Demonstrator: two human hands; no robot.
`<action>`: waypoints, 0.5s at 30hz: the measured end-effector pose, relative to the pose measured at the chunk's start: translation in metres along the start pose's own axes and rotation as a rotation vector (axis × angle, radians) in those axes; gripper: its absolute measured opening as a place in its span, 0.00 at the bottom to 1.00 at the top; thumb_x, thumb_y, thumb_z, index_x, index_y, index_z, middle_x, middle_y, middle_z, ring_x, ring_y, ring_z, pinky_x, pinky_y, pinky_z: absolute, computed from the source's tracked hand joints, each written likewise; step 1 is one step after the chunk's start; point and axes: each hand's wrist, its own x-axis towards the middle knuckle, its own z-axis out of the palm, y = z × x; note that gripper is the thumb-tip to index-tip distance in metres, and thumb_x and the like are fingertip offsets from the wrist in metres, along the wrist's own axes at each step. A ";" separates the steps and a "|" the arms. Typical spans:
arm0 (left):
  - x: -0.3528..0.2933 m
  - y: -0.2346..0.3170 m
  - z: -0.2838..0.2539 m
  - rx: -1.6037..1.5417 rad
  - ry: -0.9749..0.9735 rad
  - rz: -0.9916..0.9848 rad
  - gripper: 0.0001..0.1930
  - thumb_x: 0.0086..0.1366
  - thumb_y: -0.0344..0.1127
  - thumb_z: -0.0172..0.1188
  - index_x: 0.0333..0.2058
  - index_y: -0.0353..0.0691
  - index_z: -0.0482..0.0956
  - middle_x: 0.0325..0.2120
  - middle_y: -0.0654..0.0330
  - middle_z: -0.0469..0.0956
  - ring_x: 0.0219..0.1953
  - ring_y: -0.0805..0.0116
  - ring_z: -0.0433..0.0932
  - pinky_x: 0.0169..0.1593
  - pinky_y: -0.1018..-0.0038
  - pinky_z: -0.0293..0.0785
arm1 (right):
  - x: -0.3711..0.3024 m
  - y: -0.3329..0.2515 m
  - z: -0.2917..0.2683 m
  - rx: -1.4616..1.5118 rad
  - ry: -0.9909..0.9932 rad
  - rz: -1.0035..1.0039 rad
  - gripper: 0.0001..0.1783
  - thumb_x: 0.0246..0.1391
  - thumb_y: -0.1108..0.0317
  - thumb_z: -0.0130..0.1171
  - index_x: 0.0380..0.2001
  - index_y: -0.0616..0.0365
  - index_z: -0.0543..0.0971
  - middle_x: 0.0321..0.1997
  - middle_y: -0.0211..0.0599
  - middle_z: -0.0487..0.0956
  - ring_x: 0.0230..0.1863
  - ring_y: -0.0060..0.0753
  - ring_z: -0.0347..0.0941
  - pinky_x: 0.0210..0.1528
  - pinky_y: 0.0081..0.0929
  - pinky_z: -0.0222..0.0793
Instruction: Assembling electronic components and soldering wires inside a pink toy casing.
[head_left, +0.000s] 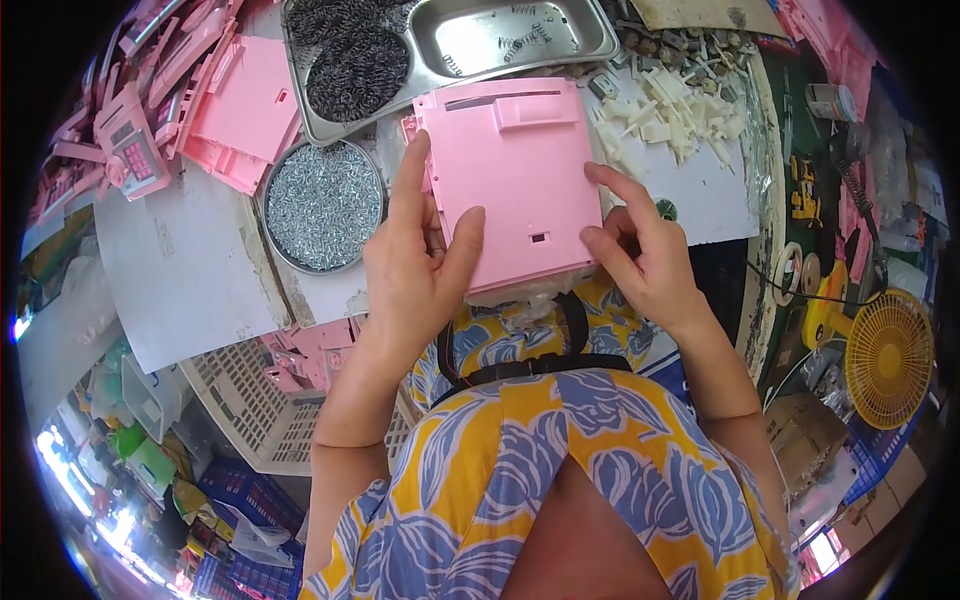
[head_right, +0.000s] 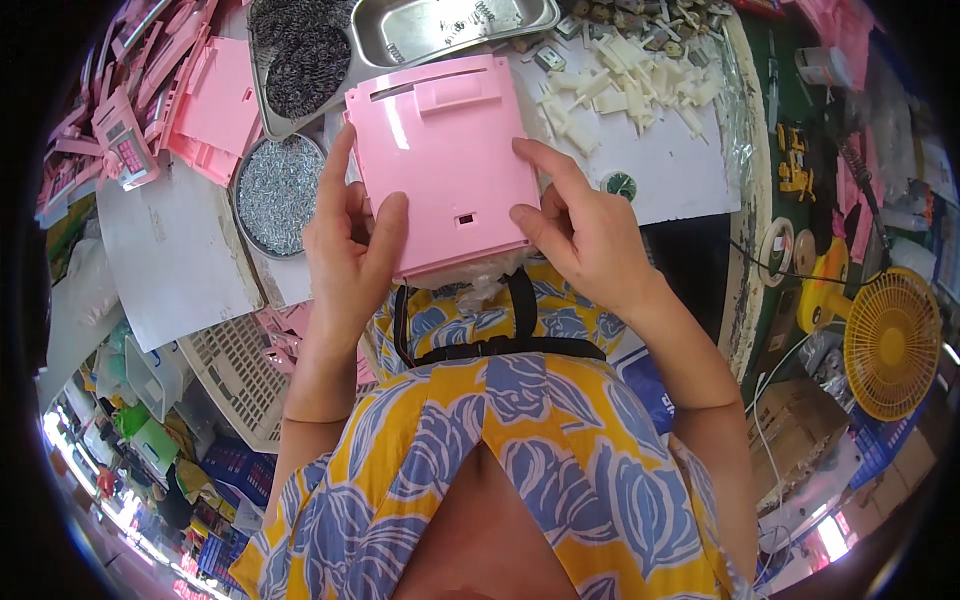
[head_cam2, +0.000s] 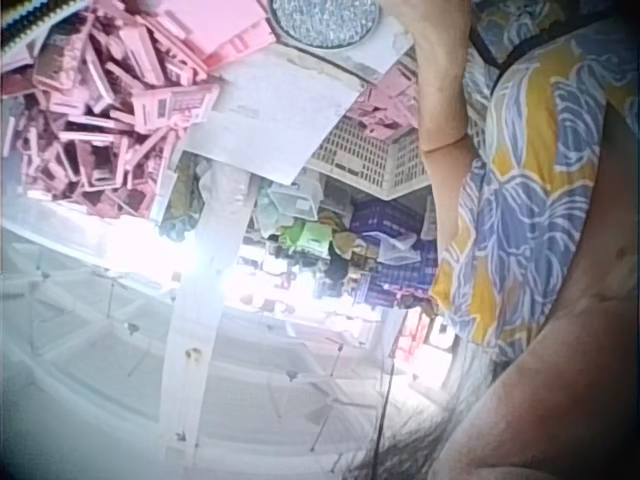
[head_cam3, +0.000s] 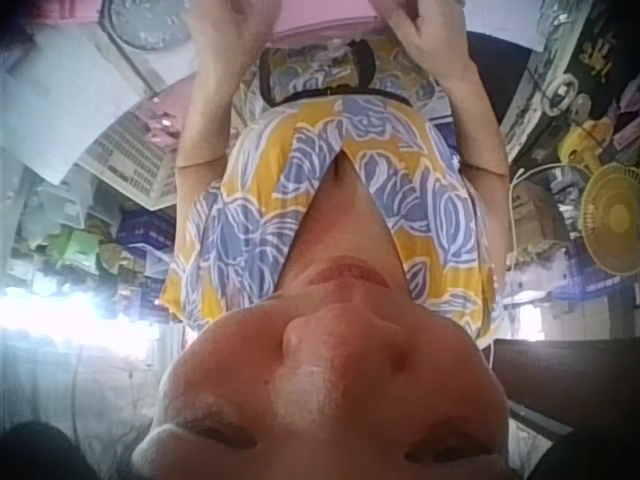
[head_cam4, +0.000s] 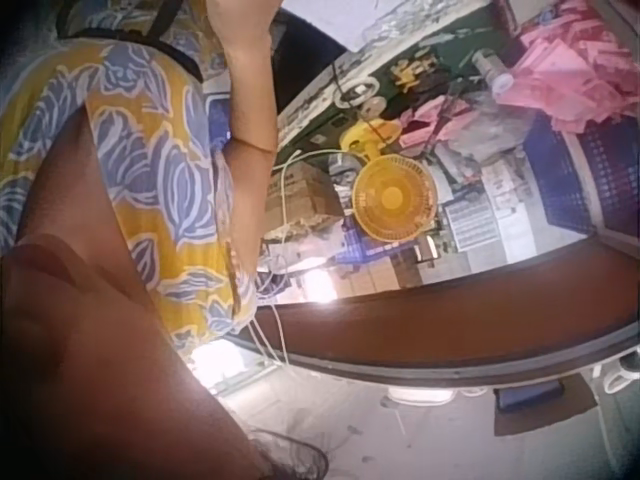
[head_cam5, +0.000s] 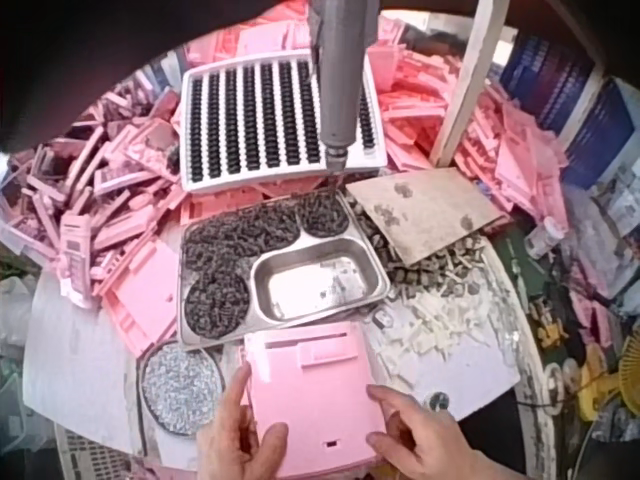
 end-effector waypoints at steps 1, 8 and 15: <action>-0.001 0.001 0.000 0.050 0.005 0.023 0.40 0.64 0.33 0.66 0.70 0.28 0.57 0.19 0.63 0.71 0.18 0.76 0.68 0.22 0.75 0.65 | 0.000 0.001 0.001 -0.034 -0.013 0.002 0.33 0.63 0.66 0.63 0.69 0.52 0.67 0.17 0.34 0.71 0.17 0.27 0.65 0.27 0.24 0.64; -0.008 -0.002 -0.005 0.126 0.024 -0.033 0.39 0.65 0.34 0.67 0.70 0.29 0.59 0.17 0.63 0.69 0.16 0.73 0.68 0.23 0.74 0.66 | 0.013 0.001 -0.002 -0.174 -0.094 -0.119 0.36 0.61 0.62 0.65 0.71 0.49 0.66 0.17 0.40 0.73 0.19 0.41 0.72 0.26 0.32 0.67; -0.037 -0.014 0.006 0.114 0.087 -0.065 0.31 0.65 0.32 0.67 0.64 0.29 0.70 0.15 0.61 0.68 0.16 0.71 0.69 0.24 0.72 0.68 | 0.020 -0.012 -0.006 -0.518 -0.180 -0.221 0.38 0.59 0.63 0.66 0.72 0.46 0.67 0.17 0.42 0.74 0.18 0.47 0.73 0.25 0.37 0.69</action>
